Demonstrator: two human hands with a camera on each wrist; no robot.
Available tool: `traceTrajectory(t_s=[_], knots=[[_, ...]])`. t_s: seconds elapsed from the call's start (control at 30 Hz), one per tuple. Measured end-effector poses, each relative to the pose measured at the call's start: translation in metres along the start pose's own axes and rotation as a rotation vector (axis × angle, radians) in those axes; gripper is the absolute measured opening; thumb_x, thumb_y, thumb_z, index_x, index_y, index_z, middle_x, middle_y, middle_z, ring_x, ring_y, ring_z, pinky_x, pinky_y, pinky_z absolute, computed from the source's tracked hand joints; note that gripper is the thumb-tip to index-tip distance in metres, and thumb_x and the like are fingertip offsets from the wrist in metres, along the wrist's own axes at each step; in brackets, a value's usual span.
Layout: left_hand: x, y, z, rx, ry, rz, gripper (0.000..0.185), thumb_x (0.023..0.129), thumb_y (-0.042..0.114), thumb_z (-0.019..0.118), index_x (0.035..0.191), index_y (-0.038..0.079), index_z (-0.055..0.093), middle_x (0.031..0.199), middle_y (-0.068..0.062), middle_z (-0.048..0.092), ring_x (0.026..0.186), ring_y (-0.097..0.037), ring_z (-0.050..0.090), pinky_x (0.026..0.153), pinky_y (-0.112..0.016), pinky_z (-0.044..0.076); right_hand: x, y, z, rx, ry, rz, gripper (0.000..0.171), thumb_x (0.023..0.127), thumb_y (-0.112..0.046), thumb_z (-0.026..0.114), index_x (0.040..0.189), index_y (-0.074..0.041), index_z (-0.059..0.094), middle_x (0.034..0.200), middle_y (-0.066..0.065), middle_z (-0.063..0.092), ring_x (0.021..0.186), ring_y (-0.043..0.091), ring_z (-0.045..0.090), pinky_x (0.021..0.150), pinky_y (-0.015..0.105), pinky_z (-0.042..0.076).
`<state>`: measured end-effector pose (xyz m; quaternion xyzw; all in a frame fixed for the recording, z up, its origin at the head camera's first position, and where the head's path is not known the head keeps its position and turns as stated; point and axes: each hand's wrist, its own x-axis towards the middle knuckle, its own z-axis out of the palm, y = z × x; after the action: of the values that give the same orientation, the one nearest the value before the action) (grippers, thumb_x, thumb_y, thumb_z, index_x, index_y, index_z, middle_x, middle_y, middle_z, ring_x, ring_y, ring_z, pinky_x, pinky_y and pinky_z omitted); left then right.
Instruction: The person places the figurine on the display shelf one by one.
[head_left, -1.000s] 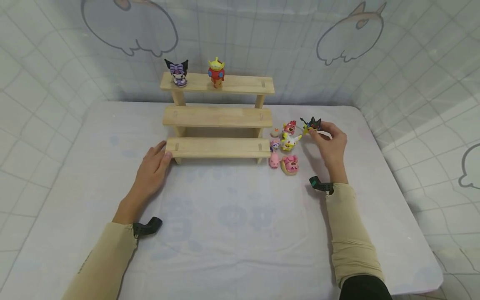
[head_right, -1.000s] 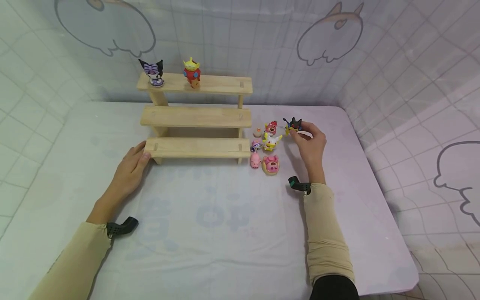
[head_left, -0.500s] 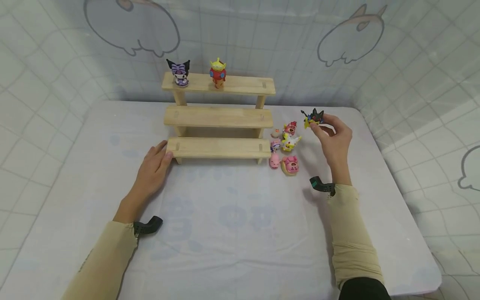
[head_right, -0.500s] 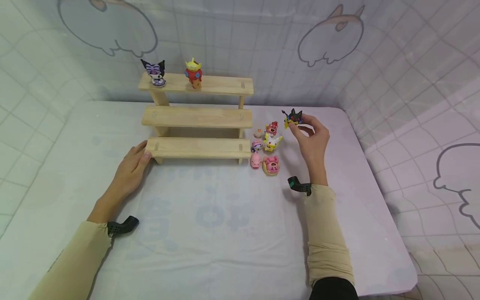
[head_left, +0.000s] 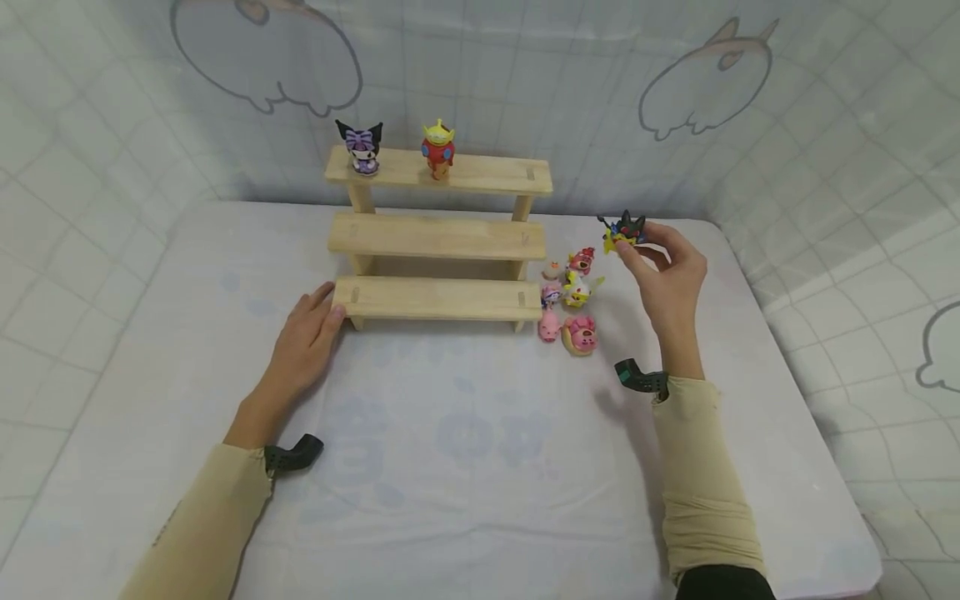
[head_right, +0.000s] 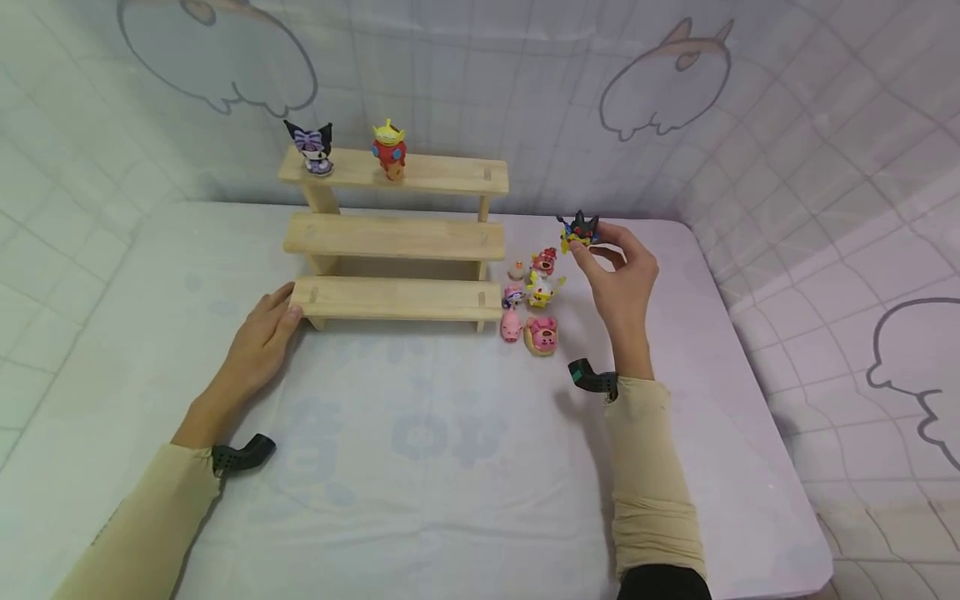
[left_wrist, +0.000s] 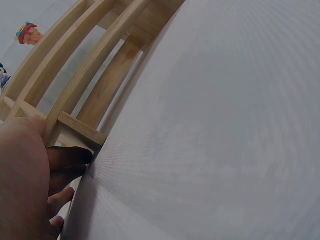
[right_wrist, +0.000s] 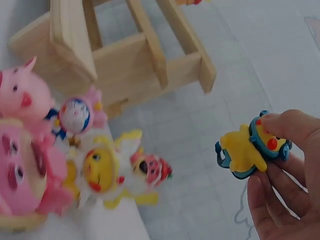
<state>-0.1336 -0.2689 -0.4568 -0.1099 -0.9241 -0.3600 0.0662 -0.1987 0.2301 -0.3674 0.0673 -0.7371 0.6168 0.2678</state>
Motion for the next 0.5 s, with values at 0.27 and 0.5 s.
traceTrajectory(t_s=[0.27,0.5], knots=[[0.0,-0.001,-0.002,0.002,-0.015,0.0,0.059,0.116,0.037,0.032,0.152,-0.006,0.05,0.164,-0.032,0.036,0.156,-0.049,0.028,0.133,-0.059,0.011,0.007,-0.024,0.021,0.015,0.001,-0.038,0.026,0.089,0.0,0.082,0.114,0.002,0.078,0.107,0.005,0.075,0.102,0.019,0.069,0.096,0.028,0.059],[-0.002,0.0,-0.002,0.018,-0.01,-0.002,0.059,0.116,0.037,0.032,0.152,-0.006,0.05,0.164,-0.031,0.037,0.157,-0.047,0.028,0.133,-0.059,0.011,0.008,-0.063,0.049,0.028,-0.018,-0.059,0.025,0.09,0.002,0.08,0.114,0.007,0.076,0.106,0.005,0.075,0.098,0.015,0.068,0.097,0.031,0.059]])
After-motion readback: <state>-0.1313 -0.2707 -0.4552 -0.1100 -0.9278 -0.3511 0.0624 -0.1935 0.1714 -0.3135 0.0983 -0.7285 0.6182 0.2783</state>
